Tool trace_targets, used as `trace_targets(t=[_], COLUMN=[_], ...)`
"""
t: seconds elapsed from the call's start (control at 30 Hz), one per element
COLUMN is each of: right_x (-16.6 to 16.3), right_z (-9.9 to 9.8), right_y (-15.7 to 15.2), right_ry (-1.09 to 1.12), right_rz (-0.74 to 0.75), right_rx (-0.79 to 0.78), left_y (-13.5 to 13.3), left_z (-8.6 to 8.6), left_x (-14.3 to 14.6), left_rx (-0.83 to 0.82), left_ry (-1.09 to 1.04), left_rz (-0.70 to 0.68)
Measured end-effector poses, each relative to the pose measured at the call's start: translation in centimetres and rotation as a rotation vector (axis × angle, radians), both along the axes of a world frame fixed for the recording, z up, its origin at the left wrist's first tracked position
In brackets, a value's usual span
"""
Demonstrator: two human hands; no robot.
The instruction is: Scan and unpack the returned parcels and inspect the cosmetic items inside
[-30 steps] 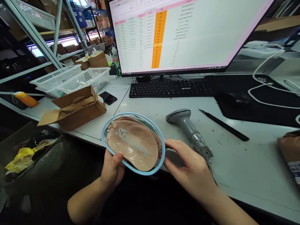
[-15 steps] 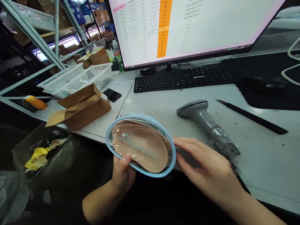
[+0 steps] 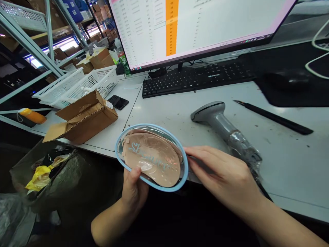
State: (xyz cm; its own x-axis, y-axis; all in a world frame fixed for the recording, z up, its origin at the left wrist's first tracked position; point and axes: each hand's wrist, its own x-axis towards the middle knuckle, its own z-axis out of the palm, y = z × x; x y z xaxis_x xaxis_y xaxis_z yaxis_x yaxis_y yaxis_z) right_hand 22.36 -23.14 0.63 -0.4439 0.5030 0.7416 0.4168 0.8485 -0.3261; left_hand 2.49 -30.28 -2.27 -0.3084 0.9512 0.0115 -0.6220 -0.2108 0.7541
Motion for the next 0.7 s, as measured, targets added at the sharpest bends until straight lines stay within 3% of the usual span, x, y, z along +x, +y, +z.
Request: trace_targets(t=[0.2,0.43,0.7], right_x=[1.0,-1.2,-2.1], right_z=[-0.4,-0.2,-0.6], right_y=[-0.5,-3.7,-5.4], right_ry=[-0.106,-0.135,-0.071], right_rz=[0.012,0.236,0.277], right_rx=[0.175,0.082,-0.004], left_y=[1.1,2.7,2.7], left_z=[0.5,2.3,3.2], left_x=[-3.0,-8.4,-8.1], left_rx=[0.080,0.115,0.075], left_ry=[0.177,0.471,0.463], left_rz=[-0.066,-0.418,-0.455])
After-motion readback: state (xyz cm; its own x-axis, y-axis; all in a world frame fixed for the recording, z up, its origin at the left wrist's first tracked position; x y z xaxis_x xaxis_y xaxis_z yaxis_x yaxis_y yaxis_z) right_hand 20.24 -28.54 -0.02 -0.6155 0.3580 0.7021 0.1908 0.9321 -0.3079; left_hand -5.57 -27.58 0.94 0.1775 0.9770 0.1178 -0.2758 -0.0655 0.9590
